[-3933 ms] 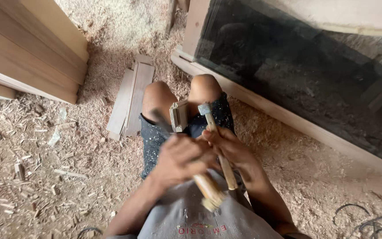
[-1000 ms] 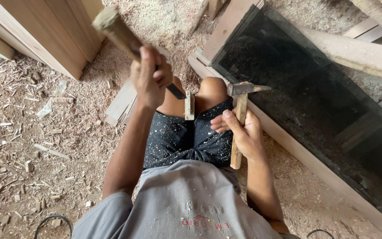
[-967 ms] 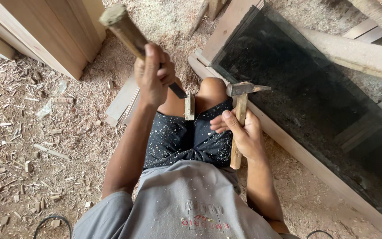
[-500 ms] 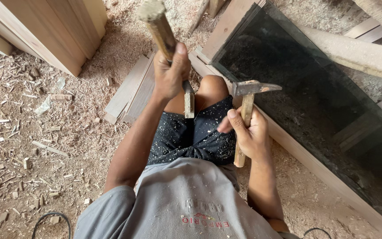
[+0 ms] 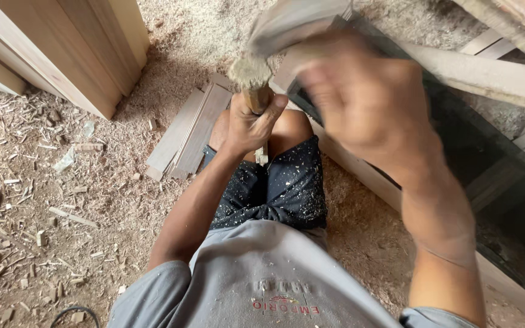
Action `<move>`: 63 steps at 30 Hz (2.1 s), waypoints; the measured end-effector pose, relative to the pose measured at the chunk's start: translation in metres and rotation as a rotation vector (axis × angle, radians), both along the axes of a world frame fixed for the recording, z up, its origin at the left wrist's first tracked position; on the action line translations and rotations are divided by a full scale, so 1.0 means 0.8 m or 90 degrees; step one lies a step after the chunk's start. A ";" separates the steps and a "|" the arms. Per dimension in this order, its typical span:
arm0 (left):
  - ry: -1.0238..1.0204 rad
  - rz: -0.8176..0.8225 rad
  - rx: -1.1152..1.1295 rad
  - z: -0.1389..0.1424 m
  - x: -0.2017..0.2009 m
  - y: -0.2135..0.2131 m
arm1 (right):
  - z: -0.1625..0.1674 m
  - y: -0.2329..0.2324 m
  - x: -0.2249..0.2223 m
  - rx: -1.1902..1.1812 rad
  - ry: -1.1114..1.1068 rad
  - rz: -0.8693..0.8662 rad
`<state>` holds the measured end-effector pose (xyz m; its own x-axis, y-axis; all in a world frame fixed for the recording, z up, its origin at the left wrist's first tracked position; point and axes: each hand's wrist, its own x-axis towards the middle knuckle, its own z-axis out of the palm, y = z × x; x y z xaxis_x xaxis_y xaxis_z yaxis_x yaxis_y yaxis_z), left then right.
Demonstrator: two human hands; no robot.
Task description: The person sits on the workshop floor and hammers small nails into narrow wood strips using a hammer and a wooden mallet. They then squeeze glue from a blue bottle onto the strips and press the glued pieces onto a wooden frame, fitting them in place by hand.
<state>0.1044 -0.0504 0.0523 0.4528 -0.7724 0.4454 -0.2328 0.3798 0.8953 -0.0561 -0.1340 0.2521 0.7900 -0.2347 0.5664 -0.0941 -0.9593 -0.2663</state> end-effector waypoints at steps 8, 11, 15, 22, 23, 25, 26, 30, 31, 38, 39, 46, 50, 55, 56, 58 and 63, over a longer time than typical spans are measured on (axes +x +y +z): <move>0.002 0.007 -0.028 -0.007 -0.005 0.002 | 0.011 -0.003 -0.002 0.229 -0.190 0.037; -0.005 0.019 0.000 -0.018 -0.011 -0.002 | -0.006 -0.004 -0.001 -0.080 0.055 0.021; 0.053 -0.009 -0.026 -0.022 -0.015 -0.012 | -0.002 -0.015 0.007 0.053 -0.111 0.053; 0.051 0.006 -0.044 0.025 -0.001 0.043 | -0.075 0.003 -0.038 0.741 -0.019 -0.036; -0.012 0.001 -0.080 0.035 -0.005 0.049 | -0.094 0.004 -0.040 0.818 0.004 0.018; -0.212 -0.169 -0.025 0.053 -0.009 0.045 | -0.128 0.010 -0.037 0.989 0.006 0.062; -0.344 -0.338 0.063 0.057 -0.013 0.040 | -0.143 0.017 -0.037 1.086 -0.017 0.045; -0.615 -0.051 -0.124 0.034 -0.070 0.061 | -0.195 0.023 -0.056 1.272 0.050 -0.457; -0.662 -0.032 -0.080 0.016 -0.076 0.061 | -0.212 0.022 -0.063 1.269 -0.018 -0.329; -0.024 0.135 0.199 -0.131 -0.049 0.072 | -0.353 0.033 -0.165 0.999 -0.029 -0.396; -0.034 0.144 0.221 -0.150 -0.046 0.069 | -0.371 0.035 -0.182 0.959 0.023 -0.478; 0.045 0.104 0.440 -0.253 -0.024 0.017 | -0.456 0.057 -0.253 1.045 -0.013 -0.689; 0.326 0.221 0.377 -0.279 0.025 -0.014 | -0.477 0.062 -0.254 1.049 -0.092 -0.711; 0.554 0.164 0.416 -0.283 0.062 -0.025 | -0.473 0.049 -0.245 1.017 -0.182 -0.729; 0.562 0.143 0.417 -0.283 0.058 -0.027 | -0.466 0.045 -0.244 0.995 -0.197 -0.743; 0.576 0.104 0.416 -0.285 0.040 -0.035 | -0.456 0.036 -0.234 0.958 -0.234 -0.765; 0.436 -0.165 0.708 -0.302 0.015 -0.047 | -0.421 0.040 -0.210 0.914 -0.414 -0.670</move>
<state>0.1160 -0.0878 -0.1892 0.1173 -0.6715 -0.7317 0.3531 -0.6604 0.6627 -0.2241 -0.1022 -0.0850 -0.1951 -0.9127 -0.3591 0.0170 0.3630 -0.9316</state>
